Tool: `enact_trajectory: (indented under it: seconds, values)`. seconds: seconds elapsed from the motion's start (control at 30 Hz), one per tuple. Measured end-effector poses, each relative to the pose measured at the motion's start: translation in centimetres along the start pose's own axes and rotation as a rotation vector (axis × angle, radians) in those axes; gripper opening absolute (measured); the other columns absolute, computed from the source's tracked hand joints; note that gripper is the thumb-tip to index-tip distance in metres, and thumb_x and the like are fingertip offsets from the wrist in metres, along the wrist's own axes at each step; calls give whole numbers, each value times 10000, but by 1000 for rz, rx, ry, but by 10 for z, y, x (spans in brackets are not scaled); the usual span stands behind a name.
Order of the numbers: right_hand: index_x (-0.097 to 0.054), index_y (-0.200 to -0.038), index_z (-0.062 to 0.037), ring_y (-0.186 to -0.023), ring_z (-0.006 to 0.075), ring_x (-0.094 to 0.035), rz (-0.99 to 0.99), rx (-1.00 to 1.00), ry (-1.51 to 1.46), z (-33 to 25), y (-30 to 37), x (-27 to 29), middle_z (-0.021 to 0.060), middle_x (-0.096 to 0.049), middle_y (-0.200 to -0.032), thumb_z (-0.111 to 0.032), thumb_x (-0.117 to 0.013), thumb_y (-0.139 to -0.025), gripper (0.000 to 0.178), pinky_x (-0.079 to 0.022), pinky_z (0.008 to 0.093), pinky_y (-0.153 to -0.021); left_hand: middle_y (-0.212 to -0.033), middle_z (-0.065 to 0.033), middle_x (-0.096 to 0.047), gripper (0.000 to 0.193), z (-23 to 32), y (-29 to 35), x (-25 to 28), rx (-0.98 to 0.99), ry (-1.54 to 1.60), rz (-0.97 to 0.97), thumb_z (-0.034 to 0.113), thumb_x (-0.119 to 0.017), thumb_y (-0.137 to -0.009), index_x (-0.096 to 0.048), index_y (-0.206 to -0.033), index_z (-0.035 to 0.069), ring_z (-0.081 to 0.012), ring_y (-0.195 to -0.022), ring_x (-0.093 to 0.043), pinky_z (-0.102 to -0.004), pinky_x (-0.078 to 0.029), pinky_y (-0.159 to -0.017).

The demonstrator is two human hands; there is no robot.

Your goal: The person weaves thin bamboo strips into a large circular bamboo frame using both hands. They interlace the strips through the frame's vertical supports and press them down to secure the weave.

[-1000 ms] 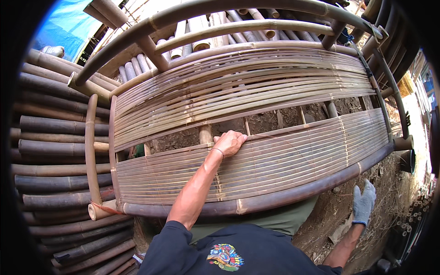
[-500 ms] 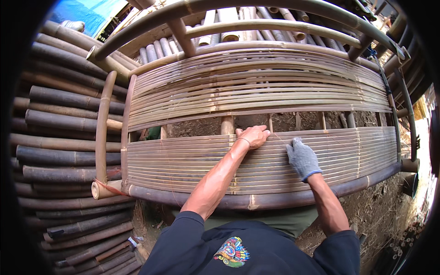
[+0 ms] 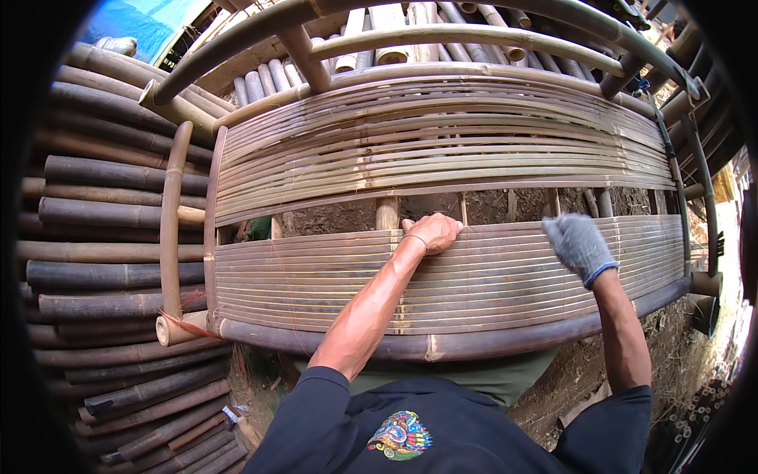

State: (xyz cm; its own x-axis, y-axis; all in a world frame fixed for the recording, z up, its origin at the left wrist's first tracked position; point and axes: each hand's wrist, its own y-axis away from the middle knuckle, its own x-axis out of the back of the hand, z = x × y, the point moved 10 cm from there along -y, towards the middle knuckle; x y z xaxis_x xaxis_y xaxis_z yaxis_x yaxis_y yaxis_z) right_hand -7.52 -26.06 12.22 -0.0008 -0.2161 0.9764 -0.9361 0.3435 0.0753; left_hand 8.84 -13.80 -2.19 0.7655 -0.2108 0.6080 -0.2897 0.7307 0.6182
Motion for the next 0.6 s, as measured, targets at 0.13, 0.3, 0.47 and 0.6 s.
enact_trajectory:
  seconds: [0.13,0.3,0.47,0.6]
  values:
    - [-605,-959,-27,-663,366,-633,-118,377,-170,-118,67,-67,159,-637,-828,-195,-548,-917,183,-523,499,-607,-1100,-143,-714,454,-5,4,-1,31,13,15,460,-362,-992,-718,-1103,201,-370,-1098,-627,-515,-316,-952]
    - [-557,-1060,-10,-750,329,-587,95,333,-301,-117,86,-66,142,-569,-849,-104,-586,-828,251,-479,453,-644,-1082,-157,-716,436,3,9,11,17,-6,85,452,-380,-997,-732,-1089,211,-376,-1084,-635,-510,-326,-960]
    - [-562,-995,-33,-691,336,-582,172,196,-134,-79,124,-106,130,-558,-774,-121,-572,-852,167,-449,459,-577,-1131,-130,-705,341,6,23,20,-154,74,392,321,-561,-938,-687,-1158,93,-340,-1094,-630,-507,-380,-984]
    - [-575,-789,-63,-610,337,-611,152,-163,-145,-72,116,-105,157,-565,-684,-179,-559,-931,183,-483,450,-517,-1271,-158,-540,433,-5,113,46,-596,68,1000,111,-675,-842,-591,-1261,36,-345,-1198,-513,-442,-405,-1048]
